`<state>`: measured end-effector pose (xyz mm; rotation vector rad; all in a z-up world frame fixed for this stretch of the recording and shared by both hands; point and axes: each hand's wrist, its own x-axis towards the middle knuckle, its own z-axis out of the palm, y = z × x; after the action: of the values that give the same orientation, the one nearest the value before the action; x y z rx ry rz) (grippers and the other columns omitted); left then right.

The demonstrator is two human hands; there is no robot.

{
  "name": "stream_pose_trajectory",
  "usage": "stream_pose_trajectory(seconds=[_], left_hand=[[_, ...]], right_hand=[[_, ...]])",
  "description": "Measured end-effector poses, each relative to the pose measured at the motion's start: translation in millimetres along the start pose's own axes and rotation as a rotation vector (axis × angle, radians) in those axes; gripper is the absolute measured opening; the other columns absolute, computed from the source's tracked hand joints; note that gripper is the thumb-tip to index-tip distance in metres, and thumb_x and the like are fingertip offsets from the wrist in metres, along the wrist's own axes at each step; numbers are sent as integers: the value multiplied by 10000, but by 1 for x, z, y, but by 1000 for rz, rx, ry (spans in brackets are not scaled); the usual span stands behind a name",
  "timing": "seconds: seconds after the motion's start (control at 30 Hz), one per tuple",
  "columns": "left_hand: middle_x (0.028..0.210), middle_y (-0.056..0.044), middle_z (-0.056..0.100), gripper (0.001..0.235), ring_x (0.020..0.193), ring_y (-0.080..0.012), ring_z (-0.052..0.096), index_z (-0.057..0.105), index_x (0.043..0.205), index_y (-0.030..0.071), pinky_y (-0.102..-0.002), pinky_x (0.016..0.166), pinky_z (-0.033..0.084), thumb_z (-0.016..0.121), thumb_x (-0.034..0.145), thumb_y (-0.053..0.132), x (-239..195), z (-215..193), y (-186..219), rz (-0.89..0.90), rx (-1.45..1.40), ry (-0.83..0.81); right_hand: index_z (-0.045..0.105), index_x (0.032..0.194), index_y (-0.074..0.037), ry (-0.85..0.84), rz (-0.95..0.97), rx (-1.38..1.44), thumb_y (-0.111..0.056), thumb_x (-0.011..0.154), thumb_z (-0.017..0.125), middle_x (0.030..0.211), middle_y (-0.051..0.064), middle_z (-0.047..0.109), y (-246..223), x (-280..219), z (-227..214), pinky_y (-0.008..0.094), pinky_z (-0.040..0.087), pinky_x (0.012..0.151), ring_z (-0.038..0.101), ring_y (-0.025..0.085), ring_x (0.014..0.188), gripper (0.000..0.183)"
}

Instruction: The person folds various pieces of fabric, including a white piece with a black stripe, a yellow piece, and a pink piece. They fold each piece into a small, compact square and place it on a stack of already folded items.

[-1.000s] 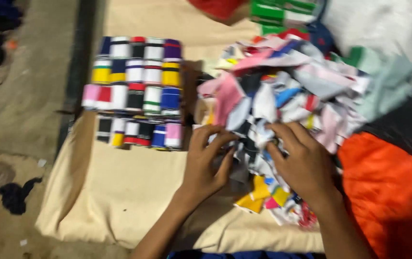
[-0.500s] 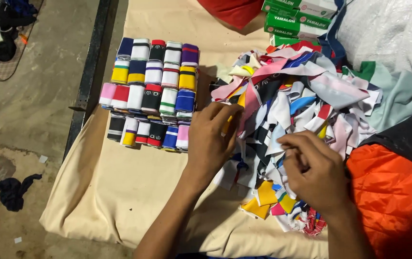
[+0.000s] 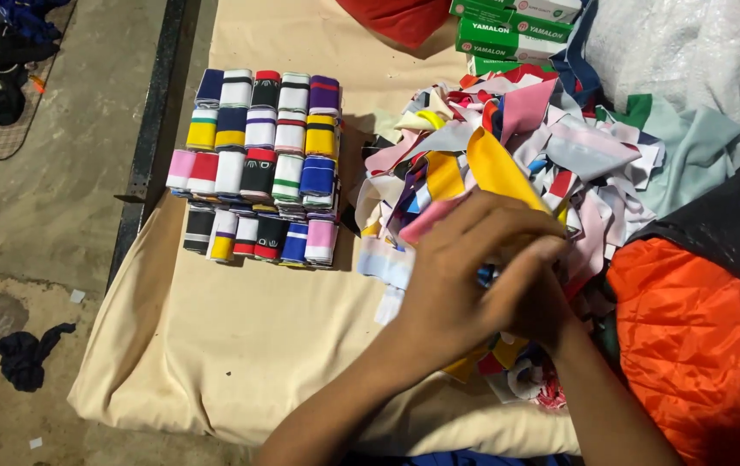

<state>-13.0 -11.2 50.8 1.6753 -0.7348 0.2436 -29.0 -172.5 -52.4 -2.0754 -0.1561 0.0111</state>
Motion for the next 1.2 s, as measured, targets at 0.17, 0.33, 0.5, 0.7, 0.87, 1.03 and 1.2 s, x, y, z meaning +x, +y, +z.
stream_pose_trajectory(seconds=[0.17, 0.33, 0.5, 0.7, 0.87, 1.03, 1.2], left_hand=[[1309, -79, 677, 155, 1281, -208, 692, 690, 1196, 170, -351, 1200, 559, 642, 1056, 215, 4, 7, 4, -128, -232, -25], [1469, -97, 623, 529, 1410, -258, 646, 707, 1183, 178, -432, 1261, 581, 425, 833, -103, 11, -4, -17, 15, -240, -25], [1409, -95, 658, 532, 1400, -269, 642, 708, 1135, 131, -367, 1083, 565, 388, 802, -135, 8, -9, -41, -19, -329, -91], [1335, -113, 664, 148, 1306, -303, 684, 644, 1212, 62, -413, 1151, 576, 607, 1082, 125, 12, -13, -59, 175, -174, -110], [1303, -172, 631, 85, 1238, -367, 644, 584, 1123, -13, -455, 1072, 518, 595, 1045, -47, 19, -24, -58, 297, 76, -182], [1339, -154, 627, 115, 1208, -384, 596, 636, 1149, -29, -473, 989, 572, 558, 1088, 31, 25, -27, -63, 374, 334, -171], [1355, -154, 616, 196, 1194, -406, 559, 600, 1260, -8, -515, 1032, 542, 537, 1077, 25, 34, -35, -69, 360, 383, -208]], right_hand=[[658, 1128, -5, -68, -57, 368, -148, 788, 762, 1112, 135, 709, 12, -11, 4, 375, 575, 874, 688, 256, 1028, 383], [636, 1106, 48, -158, -129, 855, -46, 778, 815, 1175, 142, 713, 20, -18, 0, 364, 585, 954, 674, 229, 1128, 386], [752, 936, 25, -447, -112, 706, -171, 953, 687, 834, 154, 764, -12, -14, -10, 352, 627, 727, 768, 251, 833, 206], [588, 948, 87, -580, -7, 1149, -96, 997, 572, 703, 140, 545, -21, -3, -1, 482, 547, 747, 595, 289, 702, 190], [616, 990, 129, -344, 295, 1153, -91, 879, 614, 861, 207, 663, 28, -14, 3, 407, 570, 711, 654, 296, 728, 247], [468, 1353, 119, -182, -119, 394, -277, 872, 731, 1405, 188, 533, -15, -3, 5, 347, 414, 1146, 495, 257, 1373, 676], [487, 808, -99, -262, 342, 579, -131, 943, 617, 681, 13, 399, 14, -20, 19, 336, 414, 592, 415, 159, 633, 190]])
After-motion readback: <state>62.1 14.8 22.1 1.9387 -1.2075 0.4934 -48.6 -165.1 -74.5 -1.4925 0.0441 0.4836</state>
